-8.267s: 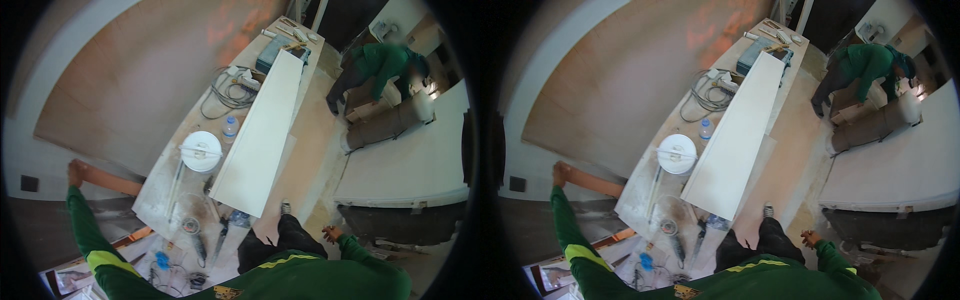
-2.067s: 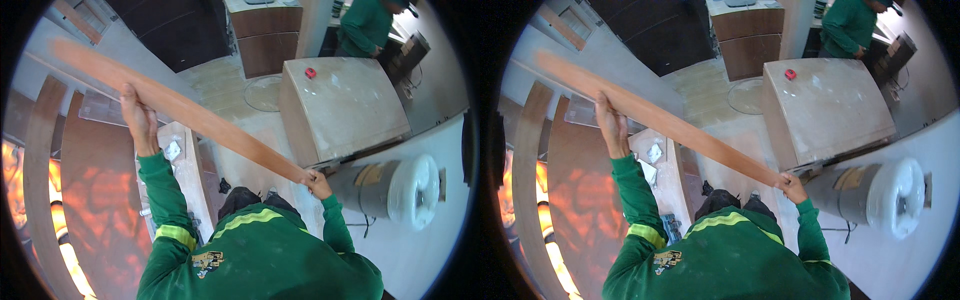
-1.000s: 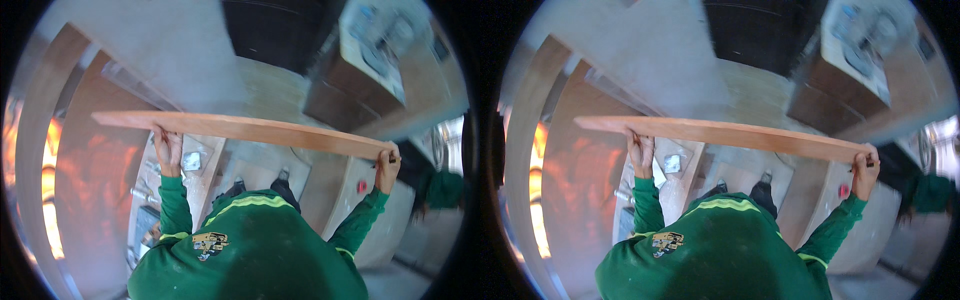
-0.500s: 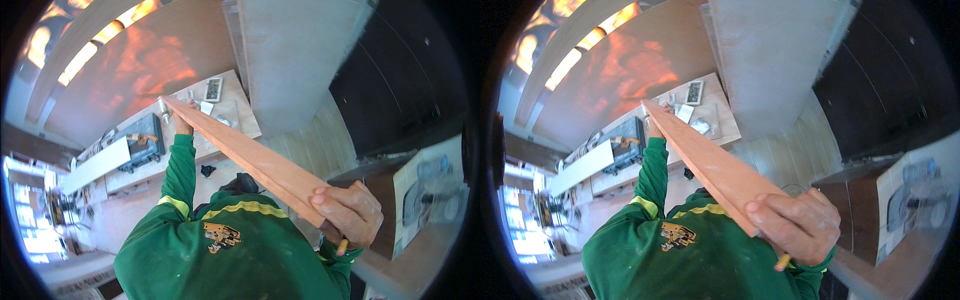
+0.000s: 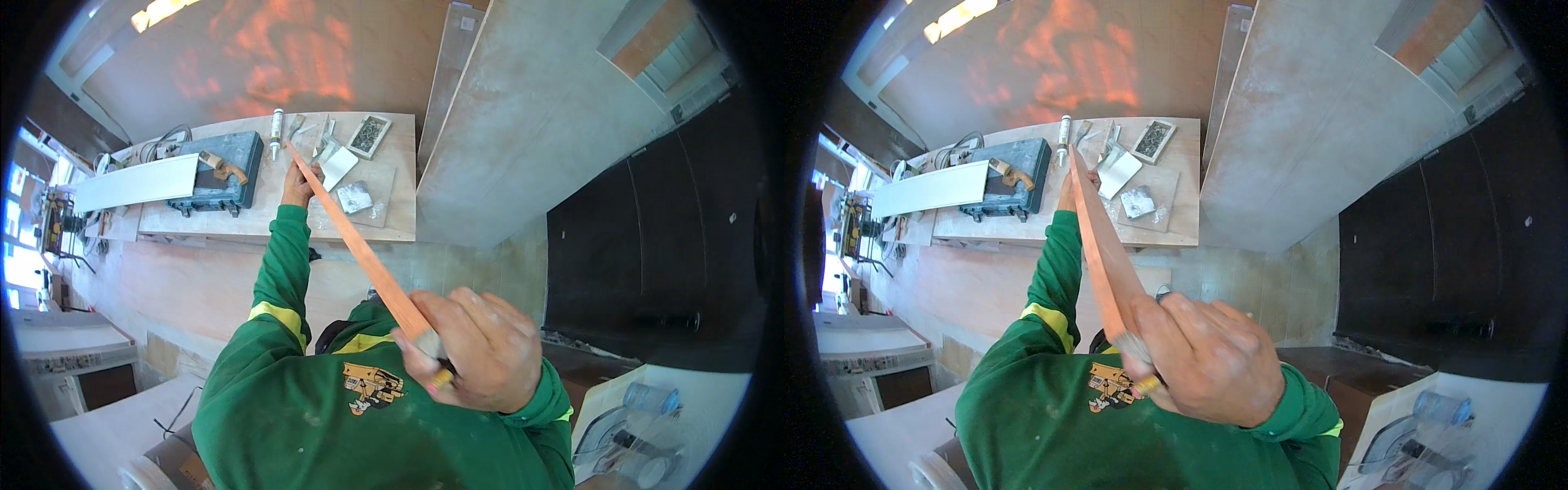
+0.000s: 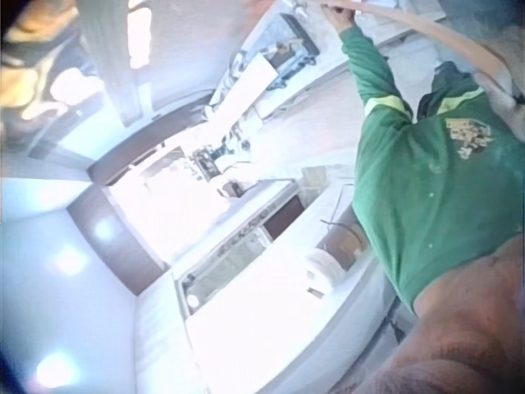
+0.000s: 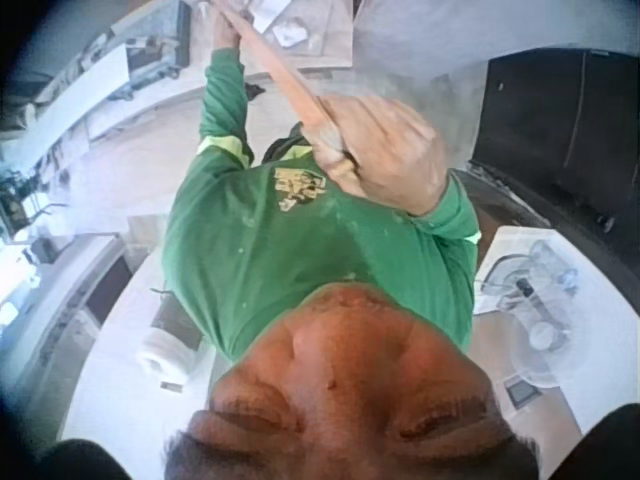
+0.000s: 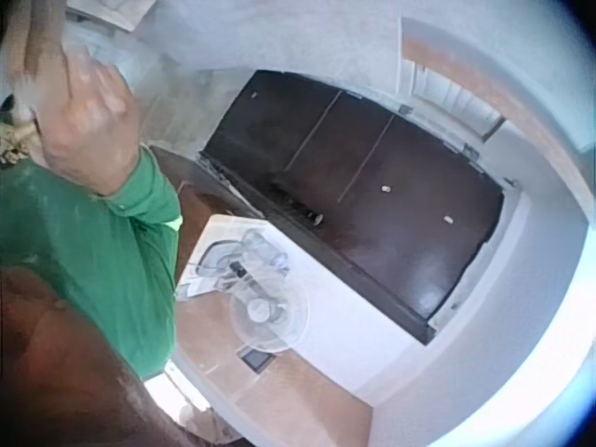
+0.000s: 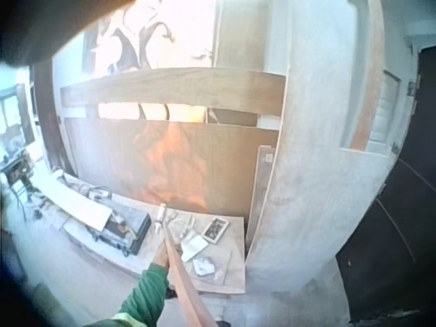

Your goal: The person aligns a strip of wood edge banding against the edge of a large white cabinet panel. They then use a hand saw to cut the edge banding flush with the panel's edge, working along the length of the strip.

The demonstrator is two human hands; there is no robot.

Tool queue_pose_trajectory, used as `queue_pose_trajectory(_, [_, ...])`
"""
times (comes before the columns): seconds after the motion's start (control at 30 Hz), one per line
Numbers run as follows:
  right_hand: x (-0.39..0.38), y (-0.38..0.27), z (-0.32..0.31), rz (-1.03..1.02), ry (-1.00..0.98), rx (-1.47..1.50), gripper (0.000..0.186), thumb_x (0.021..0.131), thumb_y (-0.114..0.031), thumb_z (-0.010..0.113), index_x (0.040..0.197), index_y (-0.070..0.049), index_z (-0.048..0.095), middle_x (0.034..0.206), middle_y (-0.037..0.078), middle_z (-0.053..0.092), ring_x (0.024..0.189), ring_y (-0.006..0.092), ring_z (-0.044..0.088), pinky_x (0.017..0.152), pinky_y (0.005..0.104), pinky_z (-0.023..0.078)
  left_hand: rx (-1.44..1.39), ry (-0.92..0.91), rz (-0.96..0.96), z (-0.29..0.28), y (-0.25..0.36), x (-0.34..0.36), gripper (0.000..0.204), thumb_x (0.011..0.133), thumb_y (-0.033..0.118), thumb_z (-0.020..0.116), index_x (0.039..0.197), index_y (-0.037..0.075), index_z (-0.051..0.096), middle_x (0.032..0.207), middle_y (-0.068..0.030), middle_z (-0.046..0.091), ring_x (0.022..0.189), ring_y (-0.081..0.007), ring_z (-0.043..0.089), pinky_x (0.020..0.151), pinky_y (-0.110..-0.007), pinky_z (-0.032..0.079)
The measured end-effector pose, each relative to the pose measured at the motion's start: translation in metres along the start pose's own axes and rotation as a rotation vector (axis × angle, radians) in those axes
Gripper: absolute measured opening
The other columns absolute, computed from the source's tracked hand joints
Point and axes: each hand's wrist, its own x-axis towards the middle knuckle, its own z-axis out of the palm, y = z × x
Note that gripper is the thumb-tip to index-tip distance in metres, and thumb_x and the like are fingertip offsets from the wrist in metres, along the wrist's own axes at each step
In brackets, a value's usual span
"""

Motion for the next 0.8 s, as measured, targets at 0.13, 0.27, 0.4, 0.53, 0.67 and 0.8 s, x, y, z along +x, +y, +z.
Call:
queue_pose_trajectory(0.13, [0.020, 0.032, -0.002, -0.058, -0.052, 0.045, 0.034, 0.082, -0.017, 0.077, 0.109, 0.001, 0.069, 0.082, 0.008, 0.057, 0.061, 0.0212, 0.059, 0.056, 0.0345, 0.048, -0.089, -0.076, 0.037, -0.023, -0.010, 0.008, 0.055, 0.104, 0.052, 0.060, 0.117, 0.001, 0.044, 0.095, -0.0167, 0.056, 0.075, -0.0283, 0.060, 0.068, -0.042, 0.058])
queue_pose_trajectory(0.27, [0.023, 0.070, -0.019, -0.323, -0.210, 0.008, 0.036, 0.083, -0.019, 0.074, 0.113, 0.000, 0.068, 0.092, 0.005, 0.059, 0.073, 0.0175, 0.061, 0.061, 0.0340, 0.047, -0.314, -0.142, 0.175, -0.021, -0.043, -0.012, 0.078, 0.100, 0.060, 0.053, 0.148, 0.001, 0.033, 0.133, -0.0248, 0.050, 0.122, -0.0418, 0.052, 0.104, -0.057, 0.051])
queue_pose_trajectory(0.4, [0.020, 0.124, -0.037, -0.518, -0.220, -0.028, 0.039, 0.080, -0.018, 0.072, 0.116, -0.005, 0.070, 0.096, 0.003, 0.062, 0.080, 0.0196, 0.059, 0.064, 0.0350, 0.047, -0.465, -0.443, 0.288, -0.006, -0.097, -0.038, 0.093, 0.098, 0.058, 0.042, 0.163, -0.003, 0.018, 0.158, -0.0285, 0.039, 0.147, -0.0466, 0.037, 0.127, -0.058, 0.031])
queue_pose_trajectory(0.53, [0.022, 0.178, -0.050, -0.591, -0.149, 0.073, 0.045, 0.071, -0.014, 0.081, 0.115, -0.012, 0.074, 0.096, 0.001, 0.064, 0.077, 0.0233, 0.056, 0.064, 0.0362, 0.049, -0.602, -0.690, 0.378, 0.020, -0.157, -0.039, 0.095, 0.095, 0.053, 0.033, 0.162, -0.012, 0.014, 0.164, -0.0287, 0.033, 0.155, -0.0443, 0.030, 0.130, -0.056, 0.025])
queue_pose_trajectory(0.67, [0.020, 0.223, -0.052, -0.640, -0.134, 0.144, 0.046, 0.069, -0.005, 0.084, 0.113, -0.015, 0.076, 0.097, 0.001, 0.065, 0.079, 0.0259, 0.056, 0.067, 0.0382, 0.052, -0.583, -0.870, 0.568, 0.043, -0.225, -0.041, 0.098, 0.097, 0.062, 0.027, 0.163, -0.009, 0.016, 0.167, -0.0292, 0.029, 0.156, -0.0426, 0.028, 0.131, -0.050, 0.024])
queue_pose_trajectory(0.8, [0.009, 0.258, -0.051, -0.698, -0.112, 0.211, 0.037, 0.075, -0.015, 0.084, 0.110, -0.014, 0.074, 0.098, 0.001, 0.064, 0.086, 0.0261, 0.059, 0.074, 0.0404, 0.054, -0.422, -1.079, 0.510, 0.060, -0.274, -0.068, 0.115, 0.094, 0.087, 0.010, 0.164, -0.003, 0.023, 0.165, -0.0341, 0.030, 0.153, -0.0514, 0.030, 0.128, -0.063, 0.022])
